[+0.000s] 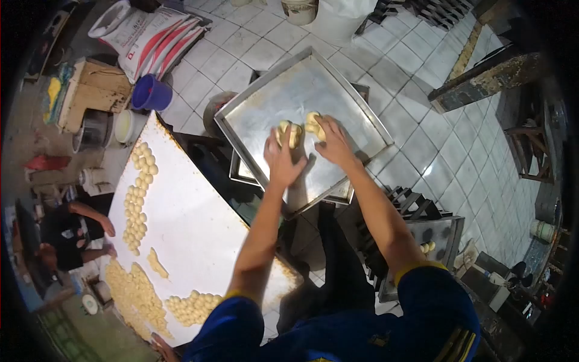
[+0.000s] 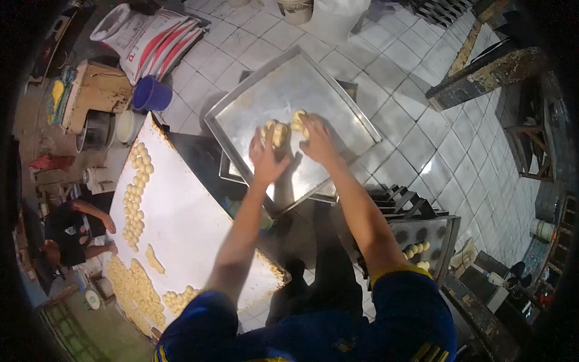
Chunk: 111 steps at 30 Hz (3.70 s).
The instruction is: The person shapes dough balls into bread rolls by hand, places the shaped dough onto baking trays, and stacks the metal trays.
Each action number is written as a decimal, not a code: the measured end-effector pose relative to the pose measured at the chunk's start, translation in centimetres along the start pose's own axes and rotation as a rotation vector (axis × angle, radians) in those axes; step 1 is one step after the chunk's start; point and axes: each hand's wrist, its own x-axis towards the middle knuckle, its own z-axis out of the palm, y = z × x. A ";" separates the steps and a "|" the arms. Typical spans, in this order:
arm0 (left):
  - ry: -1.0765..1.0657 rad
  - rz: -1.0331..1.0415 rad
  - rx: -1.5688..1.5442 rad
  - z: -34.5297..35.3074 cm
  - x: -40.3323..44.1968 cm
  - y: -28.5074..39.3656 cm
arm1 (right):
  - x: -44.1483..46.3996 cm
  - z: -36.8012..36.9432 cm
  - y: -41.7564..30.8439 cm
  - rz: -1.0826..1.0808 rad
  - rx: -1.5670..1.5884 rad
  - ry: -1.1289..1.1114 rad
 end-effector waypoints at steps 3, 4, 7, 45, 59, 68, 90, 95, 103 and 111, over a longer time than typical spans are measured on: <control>0.240 -0.506 -0.103 -1.8 -6.7 -0.1 | -5.2 -3.2 -0.6 0.012 0.333 0.229; 0.243 -0.781 -0.090 -1.8 -8.6 0.4 | -7.6 -3.6 -0.4 0.052 0.418 0.250; 0.186 -0.890 -0.831 2.9 -15.3 -5.7 | -15.3 -1.3 4.1 0.170 0.587 0.100; -0.821 -0.476 -0.618 -19.6 -40.6 3.7 | -70.9 1.9 11.7 0.964 1.794 1.631; -0.637 -0.634 -0.792 -19.5 -41.6 -1.5 | -79.0 8.6 19.4 1.008 2.033 0.755; -0.381 -0.880 -1.144 -7.2 -30.5 0.9 | -50.2 -13.2 15.5 0.852 1.096 -0.132; 0.291 -1.541 -1.256 27.6 -27.8 -32.8 | 2.3 18.2 46.4 0.644 1.028 -0.193; 0.266 -1.563 -1.264 29.2 -26.7 -33.4 | 1.9 18.0 45.5 0.708 0.996 -0.129; 0.200 -1.573 -1.277 31.1 -23.8 -33.2 | 0.5 17.2 44.0 0.778 0.997 -0.063; 0.120 -1.535 -1.275 30.1 -20.4 -31.7 | -1.0 15.0 40.9 0.810 0.991 0.016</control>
